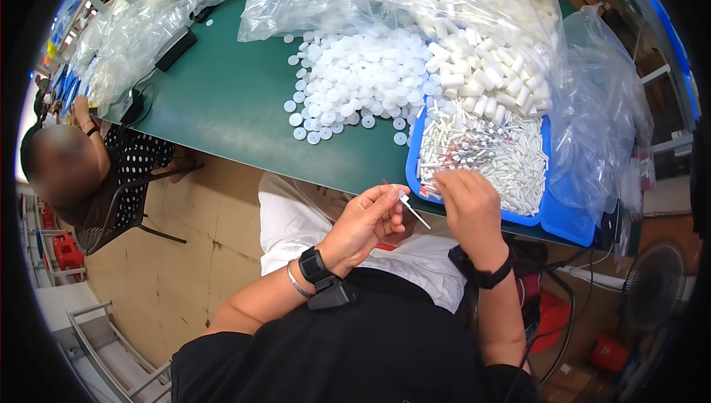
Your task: The person sits at a green table and repeatedly assembles small white plastic components. They pick up a white cap and a white rod, insert the rod into the cap, and place the assembled unit into a blue tray. The process is repeated continuously throughout the video.
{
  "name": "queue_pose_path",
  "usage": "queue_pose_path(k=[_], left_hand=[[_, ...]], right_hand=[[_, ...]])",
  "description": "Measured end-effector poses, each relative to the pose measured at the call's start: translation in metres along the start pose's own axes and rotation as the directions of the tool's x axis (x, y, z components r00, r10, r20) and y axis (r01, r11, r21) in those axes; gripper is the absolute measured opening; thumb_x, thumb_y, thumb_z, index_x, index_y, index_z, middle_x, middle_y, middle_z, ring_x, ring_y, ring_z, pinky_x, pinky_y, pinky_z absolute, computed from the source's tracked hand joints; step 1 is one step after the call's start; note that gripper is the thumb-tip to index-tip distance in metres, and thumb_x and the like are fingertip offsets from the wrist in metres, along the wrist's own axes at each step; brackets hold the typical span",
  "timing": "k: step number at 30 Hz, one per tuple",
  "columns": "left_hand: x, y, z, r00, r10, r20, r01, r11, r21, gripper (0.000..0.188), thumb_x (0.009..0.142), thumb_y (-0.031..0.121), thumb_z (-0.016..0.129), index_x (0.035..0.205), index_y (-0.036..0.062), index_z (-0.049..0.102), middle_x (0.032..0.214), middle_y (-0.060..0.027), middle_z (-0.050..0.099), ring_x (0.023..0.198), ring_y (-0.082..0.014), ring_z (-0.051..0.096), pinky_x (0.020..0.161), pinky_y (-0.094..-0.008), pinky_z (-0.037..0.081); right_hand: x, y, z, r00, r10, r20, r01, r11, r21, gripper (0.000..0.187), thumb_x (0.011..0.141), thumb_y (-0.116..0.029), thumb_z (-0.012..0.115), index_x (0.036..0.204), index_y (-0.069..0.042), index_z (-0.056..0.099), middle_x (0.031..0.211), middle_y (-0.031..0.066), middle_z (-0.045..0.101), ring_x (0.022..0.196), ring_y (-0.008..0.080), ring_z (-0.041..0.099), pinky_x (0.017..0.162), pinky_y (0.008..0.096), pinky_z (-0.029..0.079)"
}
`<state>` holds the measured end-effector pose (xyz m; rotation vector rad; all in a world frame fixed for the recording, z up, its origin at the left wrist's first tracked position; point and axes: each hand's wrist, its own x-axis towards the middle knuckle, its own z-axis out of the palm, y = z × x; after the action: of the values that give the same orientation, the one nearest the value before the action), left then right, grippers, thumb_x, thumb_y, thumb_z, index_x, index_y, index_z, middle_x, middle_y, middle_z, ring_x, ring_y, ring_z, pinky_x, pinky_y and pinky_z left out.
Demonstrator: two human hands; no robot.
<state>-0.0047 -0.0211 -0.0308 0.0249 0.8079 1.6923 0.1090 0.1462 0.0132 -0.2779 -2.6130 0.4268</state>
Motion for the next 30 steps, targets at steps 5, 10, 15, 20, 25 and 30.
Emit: queue_pose_path(k=[5,10,15,20,25,30], left_hand=[[0.001,-0.002,0.001,0.998,0.031,-0.051,-0.03,0.999,0.016,0.034,0.099,0.03,0.056,0.118,0.0012,0.059,0.091,-0.0039,0.063,0.083,-0.0109,0.064,0.078,-0.0258,0.056],[-0.002,0.006,0.003,0.998,0.033,-0.06,-0.033,0.999,0.006,0.037,0.099,0.028,0.056,0.123,0.0005,0.056,0.106,-0.012,0.066,0.096,-0.0173,0.067,0.084,-0.0291,0.057],[0.001,0.008,0.006,0.991,0.098,-0.091,-0.099,0.995,-0.004,0.036,0.1,0.025,0.054,0.125,-0.0008,0.053,0.11,-0.0157,0.065,0.099,-0.0209,0.067,0.087,-0.0317,0.057],[0.002,0.016,0.014,0.985,0.155,-0.08,-0.158,0.987,-0.04,0.037,0.1,0.024,0.054,0.127,-0.0004,0.051,0.111,-0.0171,0.064,0.1,-0.0225,0.066,0.089,-0.0324,0.056],[0.006,0.013,0.015,0.984,0.155,-0.091,-0.159,0.986,-0.04,0.036,0.1,0.024,0.054,0.127,-0.0006,0.051,0.11,-0.0173,0.064,0.101,-0.0229,0.066,0.09,-0.0323,0.056],[0.006,0.01,0.014,0.986,0.147,-0.076,-0.148,0.989,-0.017,0.036,0.1,0.023,0.053,0.127,-0.001,0.051,0.11,-0.0166,0.064,0.102,-0.0224,0.066,0.09,-0.0319,0.055]], right_hand=[[0.026,0.012,0.01,0.986,-0.077,0.148,0.112,0.962,-0.25,0.016,0.078,-0.008,0.067,0.094,-0.005,0.064,0.086,0.008,0.057,0.08,0.024,0.058,0.068,0.0356,0.045],[0.018,0.017,0.014,0.994,-0.062,0.09,0.077,0.981,-0.179,0.017,0.077,-0.007,0.068,0.093,-0.005,0.065,0.088,0.0087,0.059,0.08,0.0255,0.059,0.069,0.0362,0.047],[0.003,0.002,-0.003,0.996,0.065,-0.058,-0.062,0.997,0.046,0.015,0.078,-0.003,0.07,0.092,-0.001,0.066,0.089,0.0111,0.062,0.079,0.0288,0.061,0.068,0.038,0.05],[-0.016,-0.009,-0.012,0.984,0.176,-0.019,-0.167,0.96,0.225,0.013,0.079,-0.002,0.072,0.09,0.0,0.067,0.084,0.0117,0.064,0.075,0.0286,0.062,0.065,0.0365,0.05],[-0.018,-0.016,-0.018,0.979,0.204,-0.014,-0.195,0.95,0.244,0.012,0.078,-0.002,0.072,0.089,0.0,0.068,0.081,0.0113,0.065,0.071,0.0281,0.062,0.063,0.036,0.049],[-0.02,-0.018,-0.017,0.982,0.189,-0.007,-0.181,0.952,0.245,0.013,0.077,-0.001,0.072,0.089,0.0,0.068,0.081,0.0117,0.066,0.072,0.0294,0.062,0.063,0.0367,0.049]])
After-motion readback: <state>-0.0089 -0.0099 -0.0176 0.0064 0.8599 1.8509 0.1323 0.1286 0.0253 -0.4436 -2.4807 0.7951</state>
